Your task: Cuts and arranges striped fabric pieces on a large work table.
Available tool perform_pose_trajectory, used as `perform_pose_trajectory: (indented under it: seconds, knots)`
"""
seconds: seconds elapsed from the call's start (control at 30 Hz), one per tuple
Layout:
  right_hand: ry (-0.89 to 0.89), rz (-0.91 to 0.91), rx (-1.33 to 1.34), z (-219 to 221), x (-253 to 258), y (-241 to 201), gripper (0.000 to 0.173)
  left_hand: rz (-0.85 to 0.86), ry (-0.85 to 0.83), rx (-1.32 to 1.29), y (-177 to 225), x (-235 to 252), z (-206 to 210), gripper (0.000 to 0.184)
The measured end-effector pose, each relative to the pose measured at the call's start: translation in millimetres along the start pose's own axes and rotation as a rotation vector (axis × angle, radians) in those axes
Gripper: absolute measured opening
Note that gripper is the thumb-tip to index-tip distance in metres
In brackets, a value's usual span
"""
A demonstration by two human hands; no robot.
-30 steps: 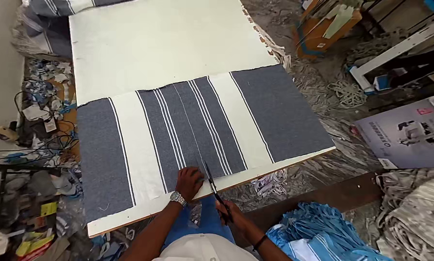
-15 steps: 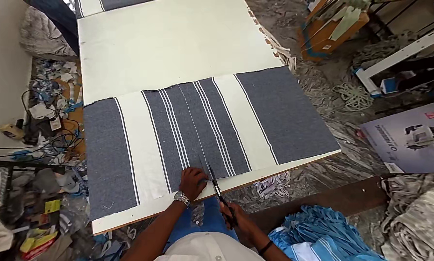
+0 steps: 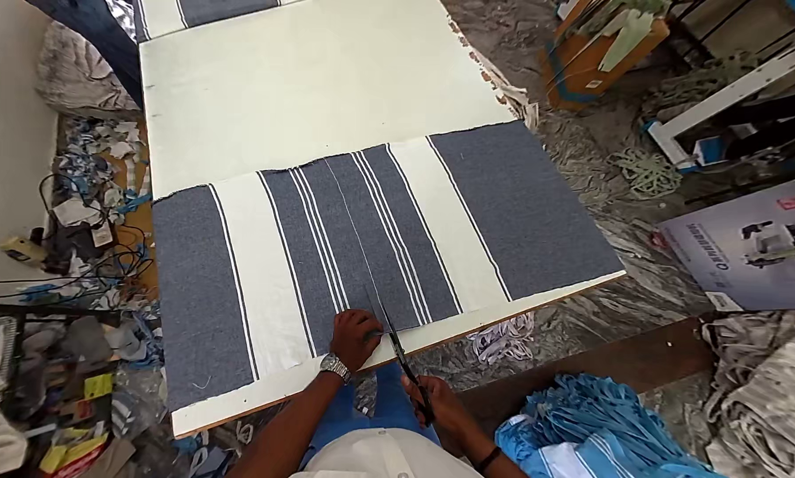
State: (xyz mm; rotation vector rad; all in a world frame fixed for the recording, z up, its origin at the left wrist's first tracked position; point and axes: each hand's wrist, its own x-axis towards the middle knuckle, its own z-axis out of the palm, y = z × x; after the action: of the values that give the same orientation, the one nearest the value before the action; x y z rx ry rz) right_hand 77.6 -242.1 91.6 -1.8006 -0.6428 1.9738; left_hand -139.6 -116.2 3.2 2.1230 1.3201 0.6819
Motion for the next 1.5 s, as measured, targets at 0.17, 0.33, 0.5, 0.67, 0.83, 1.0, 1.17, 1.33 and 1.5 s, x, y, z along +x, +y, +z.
perform_pose_trajectory:
  seconds: [0.17, 0.33, 0.5, 0.67, 0.83, 1.0, 1.17, 1.33, 1.5]
  knots:
    - [0.029, -0.034, -0.006, 3.0, 2.5, 7.1, 0.054, -0.017, -0.017, 0.0, 0.9, -0.2, -1.2, 0.011]
    - [-0.005, -0.017, 0.012, -0.4, 11.5, 4.1, 0.056, -0.036, -0.017, -0.01, -1.8, 0.2, 1.0, 0.011]
    - [-0.074, 0.008, 0.007, 1.3, 34.1, -27.6, 0.064, -0.038, -0.017, -0.035, -8.6, -1.9, 7.8, 0.012]
    - [-0.063, 0.018, -0.026, 0.5, 51.5, -41.8, 0.064, -0.04, -0.009, -0.057, -14.6, -3.2, 14.4, 0.012]
    - [-0.054, -0.013, -0.021, 5.4, 51.8, -44.9, 0.064, -0.031, -0.014, -0.082, -12.7, -4.0, 10.7, 0.014]
    - [0.046, -0.067, -0.037, 14.0, 52.6, -38.9, 0.056, -0.022, -0.002, -0.07, -12.9, -3.1, 11.6, 0.014]
    - [0.023, -0.054, -0.024, 12.8, 58.7, -44.3, 0.059, -0.006, 0.004, -0.075, -10.5, -2.5, 9.2, 0.014]
    - [-0.05, -0.025, -0.014, 10.4, 78.6, -77.1, 0.063, 0.01, 0.01, -0.053, -11.9, -2.2, 9.7, 0.015]
    - [-0.041, -0.019, -0.046, 9.3, 95.7, -98.6, 0.066, 0.017, 0.003, -0.056, -13.4, -1.3, 10.6, 0.014]
